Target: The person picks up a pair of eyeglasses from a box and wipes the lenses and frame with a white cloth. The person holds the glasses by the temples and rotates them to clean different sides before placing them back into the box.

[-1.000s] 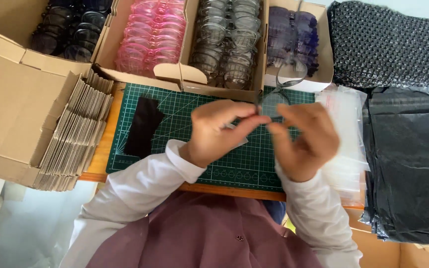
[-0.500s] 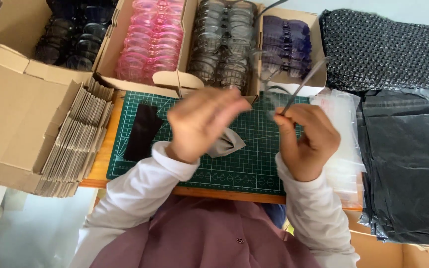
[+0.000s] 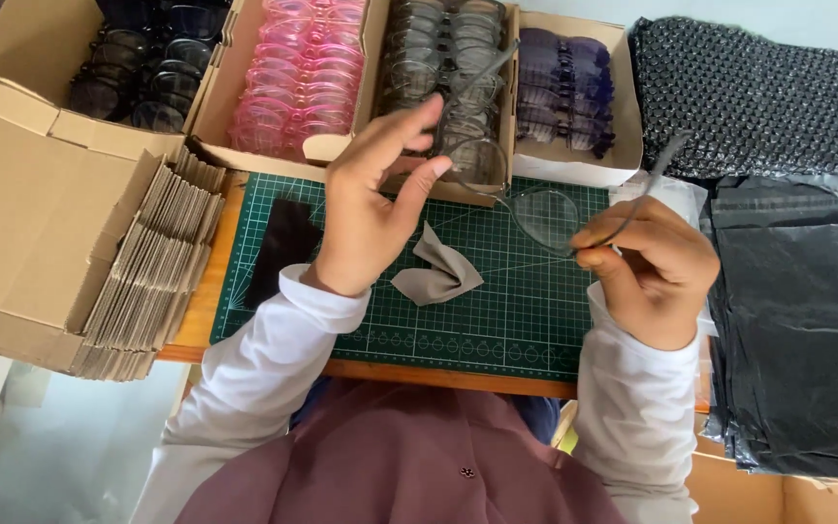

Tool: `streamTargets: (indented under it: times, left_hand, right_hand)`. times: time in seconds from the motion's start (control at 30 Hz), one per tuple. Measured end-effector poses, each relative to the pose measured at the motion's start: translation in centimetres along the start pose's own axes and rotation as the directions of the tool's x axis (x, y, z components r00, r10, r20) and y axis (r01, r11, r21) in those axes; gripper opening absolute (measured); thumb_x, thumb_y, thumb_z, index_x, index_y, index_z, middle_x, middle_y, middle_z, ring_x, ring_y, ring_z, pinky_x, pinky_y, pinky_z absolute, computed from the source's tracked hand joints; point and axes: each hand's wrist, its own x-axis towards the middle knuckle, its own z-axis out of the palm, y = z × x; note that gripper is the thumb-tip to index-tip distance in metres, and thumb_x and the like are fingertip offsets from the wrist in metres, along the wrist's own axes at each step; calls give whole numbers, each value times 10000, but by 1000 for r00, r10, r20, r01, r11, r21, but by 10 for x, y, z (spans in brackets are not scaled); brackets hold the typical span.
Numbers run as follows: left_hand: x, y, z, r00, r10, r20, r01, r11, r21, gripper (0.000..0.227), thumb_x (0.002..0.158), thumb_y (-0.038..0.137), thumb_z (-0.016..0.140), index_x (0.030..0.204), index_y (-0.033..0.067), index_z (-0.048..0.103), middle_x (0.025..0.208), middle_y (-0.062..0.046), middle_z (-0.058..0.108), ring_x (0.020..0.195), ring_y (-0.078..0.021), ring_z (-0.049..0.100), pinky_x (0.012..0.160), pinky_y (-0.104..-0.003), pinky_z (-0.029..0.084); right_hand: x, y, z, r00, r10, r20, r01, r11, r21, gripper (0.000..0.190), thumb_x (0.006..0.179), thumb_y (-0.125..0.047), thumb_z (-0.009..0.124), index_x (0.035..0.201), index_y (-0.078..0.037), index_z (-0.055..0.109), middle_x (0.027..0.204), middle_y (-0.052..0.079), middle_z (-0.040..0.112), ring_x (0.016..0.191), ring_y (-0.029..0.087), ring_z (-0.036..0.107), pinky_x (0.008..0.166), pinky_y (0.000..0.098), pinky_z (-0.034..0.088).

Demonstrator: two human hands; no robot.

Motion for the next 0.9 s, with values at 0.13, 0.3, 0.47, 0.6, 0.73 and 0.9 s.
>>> streamTargets:
  times: [0.13,0.3,0.47,0.6,0.73,0.9]
  left_hand:
    - [8,13,-7,996,89,-21,-89,996,-9,226,1007,-17,732,1222,45,697,1131,-131,755,1048,-259,750,926,-356,664]
    - [12,17,-18,992,123,18,-123,992,-1,173,1000,-122,680,1135,-16,656,1094,-176,711,1002,-269,744,929,-351,672]
    - [13,32,-24,999,31,40,-29,998,-48,115,1056,-60,595,1158,-9,609,1134,-174,668,1101,-280,714,1007,-362,644]
    - [12,32,-26,989,-60,133,84,980,-182,90,1051,11,629,1130,27,588,1094,-126,718,1047,-217,734,952,-321,639]
    - [13,26,-29,967,-119,224,210,871,-444,191,1038,48,674,1217,48,606,1003,-104,729,895,-163,733,830,-268,653]
    - [16,15,-32,792,-489,366,599,504,-622,636,941,103,741,1519,102,475,996,-129,770,803,-191,739,659,-250,636]
  right_hand:
    - [0,6,-6,999,-10,-41,12,999,39,166,979,-145,674,934,15,679,904,149,700,798,239,666,746,345,586]
    - [4,8,-10,999,6,-54,-7,1000,-11,142,1018,-103,655,1026,39,663,965,176,678,885,268,689,828,353,592]
    - [10,2,-7,998,24,-60,-23,1000,16,132,1043,-89,613,1034,42,625,950,190,657,908,272,684,846,362,608]
    - [-3,14,-5,967,217,-136,-199,970,138,176,1104,-35,566,953,22,494,1012,222,604,885,266,681,758,312,621]
    - [-2,17,-5,897,424,-125,-394,895,210,240,1106,-240,598,1147,-4,621,942,115,664,770,134,637,709,225,575]
    - [-6,42,2,751,590,298,-448,123,885,140,1051,-123,612,1118,-27,691,860,45,687,670,56,530,594,186,389]
